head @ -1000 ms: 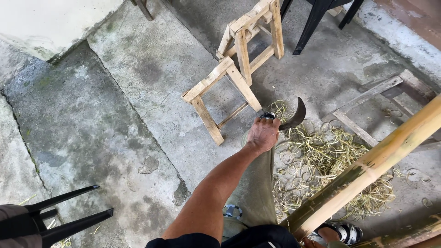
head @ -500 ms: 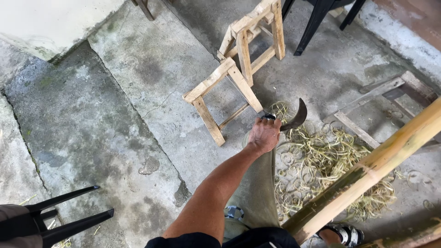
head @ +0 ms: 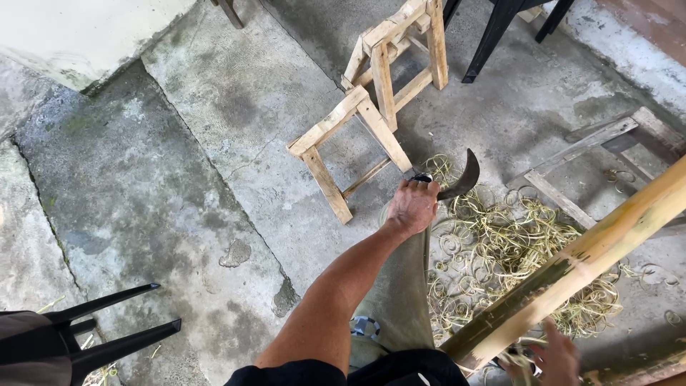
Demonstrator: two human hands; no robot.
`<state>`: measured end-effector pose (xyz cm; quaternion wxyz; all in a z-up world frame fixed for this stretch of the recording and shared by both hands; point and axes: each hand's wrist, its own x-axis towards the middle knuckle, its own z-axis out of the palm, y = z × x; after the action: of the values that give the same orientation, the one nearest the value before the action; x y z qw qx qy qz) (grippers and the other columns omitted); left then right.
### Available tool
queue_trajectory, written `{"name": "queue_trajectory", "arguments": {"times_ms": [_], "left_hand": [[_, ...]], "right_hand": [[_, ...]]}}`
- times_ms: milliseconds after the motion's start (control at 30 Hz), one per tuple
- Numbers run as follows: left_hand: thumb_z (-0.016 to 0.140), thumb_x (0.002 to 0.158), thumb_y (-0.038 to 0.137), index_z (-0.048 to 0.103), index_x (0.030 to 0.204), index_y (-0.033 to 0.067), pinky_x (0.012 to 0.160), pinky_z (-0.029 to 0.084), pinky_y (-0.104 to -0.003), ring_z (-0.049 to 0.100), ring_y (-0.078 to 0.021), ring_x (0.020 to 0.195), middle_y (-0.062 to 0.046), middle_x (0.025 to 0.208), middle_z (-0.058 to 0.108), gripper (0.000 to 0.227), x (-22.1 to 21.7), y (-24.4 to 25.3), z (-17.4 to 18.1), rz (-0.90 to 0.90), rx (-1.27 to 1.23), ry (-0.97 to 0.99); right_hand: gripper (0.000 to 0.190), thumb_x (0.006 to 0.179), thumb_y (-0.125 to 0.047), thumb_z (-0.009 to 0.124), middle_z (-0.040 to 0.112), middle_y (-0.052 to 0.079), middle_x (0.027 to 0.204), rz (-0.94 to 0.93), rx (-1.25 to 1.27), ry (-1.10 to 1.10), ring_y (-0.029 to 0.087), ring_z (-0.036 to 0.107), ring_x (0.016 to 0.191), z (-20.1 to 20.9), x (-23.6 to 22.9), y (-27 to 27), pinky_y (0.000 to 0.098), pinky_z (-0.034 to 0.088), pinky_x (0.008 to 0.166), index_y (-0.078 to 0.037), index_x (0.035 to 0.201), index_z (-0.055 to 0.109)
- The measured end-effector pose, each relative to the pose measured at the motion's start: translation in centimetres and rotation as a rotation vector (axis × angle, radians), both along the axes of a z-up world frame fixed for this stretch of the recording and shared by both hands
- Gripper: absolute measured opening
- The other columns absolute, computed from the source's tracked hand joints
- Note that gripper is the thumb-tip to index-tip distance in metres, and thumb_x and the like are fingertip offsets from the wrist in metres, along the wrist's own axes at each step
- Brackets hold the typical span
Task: Scraping or shaving the outer layer of a bamboo stalk using a hand tool.
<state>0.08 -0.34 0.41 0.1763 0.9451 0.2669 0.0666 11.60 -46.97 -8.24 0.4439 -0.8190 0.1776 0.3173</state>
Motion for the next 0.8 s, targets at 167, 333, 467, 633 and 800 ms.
{"name": "queue_trajectory", "arguments": {"times_ms": [167, 333, 467, 633, 800], "left_hand": [[0.072, 0.088, 0.020, 0.061, 0.105, 0.0053, 0.092, 0.053, -0.044, 0.073, -0.0273, 0.091, -0.017, 0.097, 0.074, 0.025, 0.4, -0.2, -0.8, -0.004, 0.017, 0.005], [0.073, 0.085, 0.020, 0.060, 0.103, 0.0060, 0.090, 0.053, -0.046, 0.073, -0.0293, 0.092, -0.016, 0.095, 0.074, 0.026, 0.2, -0.1, 0.4, -0.005, 0.012, -0.008], [0.072, 0.088, 0.019, 0.060, 0.103, 0.0059, 0.090, 0.053, -0.045, 0.073, -0.0291, 0.091, -0.017, 0.095, 0.074, 0.024, 0.4, 0.1, -0.2, -0.002, 0.008, 0.003], [0.070, 0.089, 0.020, 0.061, 0.101, 0.0059, 0.088, 0.052, -0.043, 0.073, -0.0294, 0.089, -0.016, 0.093, 0.074, 0.021, 0.2, -0.4, 1.6, -0.003, 0.012, 0.040], [0.070, 0.088, 0.020, 0.061, 0.102, 0.0062, 0.090, 0.051, -0.045, 0.073, -0.0303, 0.090, -0.016, 0.093, 0.074, 0.021, 0.9, -1.5, 0.6, -0.004, 0.048, 0.035]], "right_hand": [[0.123, 0.074, -0.043, 0.093, 0.048, 0.028, 0.117, 0.133, -0.253, -0.048, 0.036, 0.061, 0.102, -7.5, -1.7, 10.2, 0.0466, 0.058, 0.087, 0.009, 0.148, 0.011], [0.108, 0.067, -0.060, 0.095, 0.050, 0.015, 0.110, -0.031, -0.658, -0.078, 0.026, 0.054, 0.093, -5.8, -2.6, 12.7, 0.0384, 0.053, 0.085, -0.010, 0.136, 0.029], [0.109, 0.067, -0.059, 0.095, 0.051, 0.017, 0.108, -0.070, -0.545, -0.175, 0.025, 0.056, 0.092, -7.5, -2.7, 12.5, 0.0371, 0.055, 0.083, -0.008, 0.136, 0.029], [0.106, 0.069, -0.064, 0.097, 0.053, 0.015, 0.107, -0.077, -0.602, -0.217, 0.026, 0.054, 0.093, -6.5, -2.9, 12.5, 0.0400, 0.050, 0.084, -0.008, 0.132, 0.033], [0.100, 0.073, -0.065, 0.093, 0.055, 0.019, 0.108, -0.049, -0.596, -0.173, 0.032, 0.057, 0.094, -5.1, -3.1, 13.5, 0.0440, 0.054, 0.085, -0.007, 0.131, 0.035]]}}
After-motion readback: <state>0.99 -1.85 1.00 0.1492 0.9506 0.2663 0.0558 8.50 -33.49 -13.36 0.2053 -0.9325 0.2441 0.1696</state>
